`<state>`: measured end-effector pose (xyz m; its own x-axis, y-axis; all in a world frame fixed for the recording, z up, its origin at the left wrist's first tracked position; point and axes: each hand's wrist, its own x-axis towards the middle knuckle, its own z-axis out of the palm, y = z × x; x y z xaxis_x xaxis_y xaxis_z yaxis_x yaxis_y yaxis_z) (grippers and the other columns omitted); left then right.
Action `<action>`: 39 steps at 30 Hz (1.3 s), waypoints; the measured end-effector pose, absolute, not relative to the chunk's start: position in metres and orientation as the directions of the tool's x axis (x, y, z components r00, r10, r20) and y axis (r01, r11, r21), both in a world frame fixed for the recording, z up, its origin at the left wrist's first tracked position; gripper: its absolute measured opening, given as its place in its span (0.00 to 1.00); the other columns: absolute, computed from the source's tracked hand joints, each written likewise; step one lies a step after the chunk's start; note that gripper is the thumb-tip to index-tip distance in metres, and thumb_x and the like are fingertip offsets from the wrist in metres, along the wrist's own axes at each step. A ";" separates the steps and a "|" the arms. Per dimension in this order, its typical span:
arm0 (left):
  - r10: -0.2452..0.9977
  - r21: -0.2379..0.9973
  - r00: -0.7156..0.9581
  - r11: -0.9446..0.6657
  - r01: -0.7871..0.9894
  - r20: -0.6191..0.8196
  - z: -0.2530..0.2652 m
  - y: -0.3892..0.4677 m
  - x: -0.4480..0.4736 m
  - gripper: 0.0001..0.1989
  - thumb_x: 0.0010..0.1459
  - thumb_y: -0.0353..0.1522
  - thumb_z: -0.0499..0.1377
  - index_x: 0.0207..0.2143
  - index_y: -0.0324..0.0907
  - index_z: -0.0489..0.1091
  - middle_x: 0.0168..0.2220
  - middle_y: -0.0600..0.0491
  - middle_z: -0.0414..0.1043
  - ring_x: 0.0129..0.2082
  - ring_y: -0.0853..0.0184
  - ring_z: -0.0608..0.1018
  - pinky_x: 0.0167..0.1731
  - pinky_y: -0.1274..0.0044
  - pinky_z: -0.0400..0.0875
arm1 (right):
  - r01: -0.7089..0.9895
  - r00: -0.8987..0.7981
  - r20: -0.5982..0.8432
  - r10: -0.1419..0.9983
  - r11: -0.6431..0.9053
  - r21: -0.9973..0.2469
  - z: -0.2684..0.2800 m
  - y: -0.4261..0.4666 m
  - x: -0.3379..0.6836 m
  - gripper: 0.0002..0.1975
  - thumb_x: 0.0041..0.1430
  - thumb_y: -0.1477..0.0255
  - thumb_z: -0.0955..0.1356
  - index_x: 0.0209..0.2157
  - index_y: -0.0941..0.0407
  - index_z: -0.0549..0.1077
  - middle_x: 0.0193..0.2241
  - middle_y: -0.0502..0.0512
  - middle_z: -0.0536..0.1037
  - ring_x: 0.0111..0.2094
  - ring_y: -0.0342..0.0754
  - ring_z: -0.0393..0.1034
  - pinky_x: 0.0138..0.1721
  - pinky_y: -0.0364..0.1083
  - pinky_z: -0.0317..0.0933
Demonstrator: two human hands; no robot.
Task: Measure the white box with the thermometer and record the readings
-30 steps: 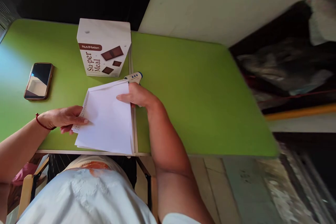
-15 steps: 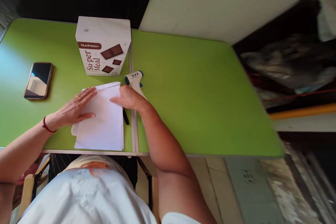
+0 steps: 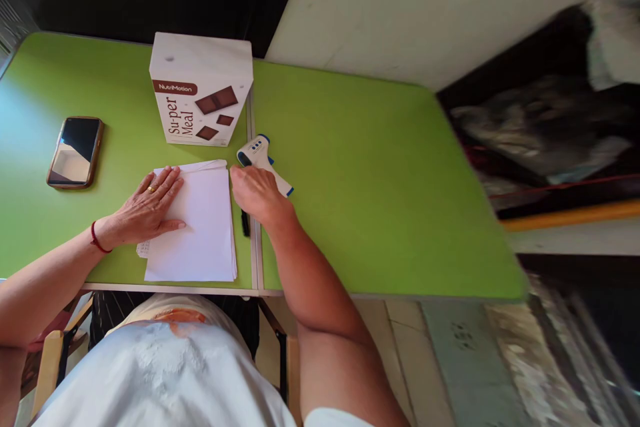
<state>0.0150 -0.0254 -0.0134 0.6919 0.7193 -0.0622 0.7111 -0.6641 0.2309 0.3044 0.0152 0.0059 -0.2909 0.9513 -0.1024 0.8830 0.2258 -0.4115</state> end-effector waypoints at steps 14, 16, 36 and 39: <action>0.736 0.186 0.670 -0.648 0.738 -0.095 -0.010 -0.023 0.055 0.47 0.73 0.54 0.53 0.76 0.23 0.51 0.77 0.23 0.45 0.79 0.36 0.50 0.73 0.40 0.40 | 0.205 -0.328 0.062 0.942 0.135 -0.969 0.032 0.005 0.285 0.25 0.59 0.57 0.72 0.55 0.52 0.74 0.41 0.55 0.79 0.39 0.50 0.77 0.45 0.51 0.75; 0.746 0.192 0.662 -0.640 0.744 -0.074 -0.013 -0.020 0.062 0.48 0.73 0.55 0.53 0.75 0.22 0.51 0.76 0.23 0.45 0.78 0.35 0.50 0.72 0.39 0.40 | 0.144 -0.321 0.110 0.941 0.164 -0.976 0.015 0.008 0.280 0.28 0.58 0.55 0.74 0.56 0.51 0.71 0.40 0.53 0.77 0.40 0.49 0.76 0.46 0.50 0.75; 0.649 0.272 0.758 -0.718 0.641 -0.074 -0.005 0.008 0.025 0.56 0.65 0.62 0.58 0.79 0.32 0.46 0.78 0.27 0.41 0.79 0.40 0.50 0.72 0.39 0.36 | 0.711 -0.545 0.326 0.772 0.632 -0.308 -0.035 -0.012 0.268 0.19 0.73 0.76 0.62 0.52 0.50 0.83 0.43 0.62 0.78 0.44 0.55 0.70 0.46 0.53 0.66; 0.636 0.290 0.770 -0.727 0.622 -0.058 -0.006 0.011 0.022 0.57 0.65 0.63 0.57 0.79 0.35 0.45 0.78 0.29 0.41 0.79 0.41 0.51 0.73 0.40 0.36 | 0.707 -0.559 0.353 0.751 0.653 -0.270 -0.036 -0.014 0.270 0.20 0.74 0.76 0.61 0.54 0.51 0.82 0.42 0.62 0.78 0.43 0.55 0.70 0.44 0.53 0.66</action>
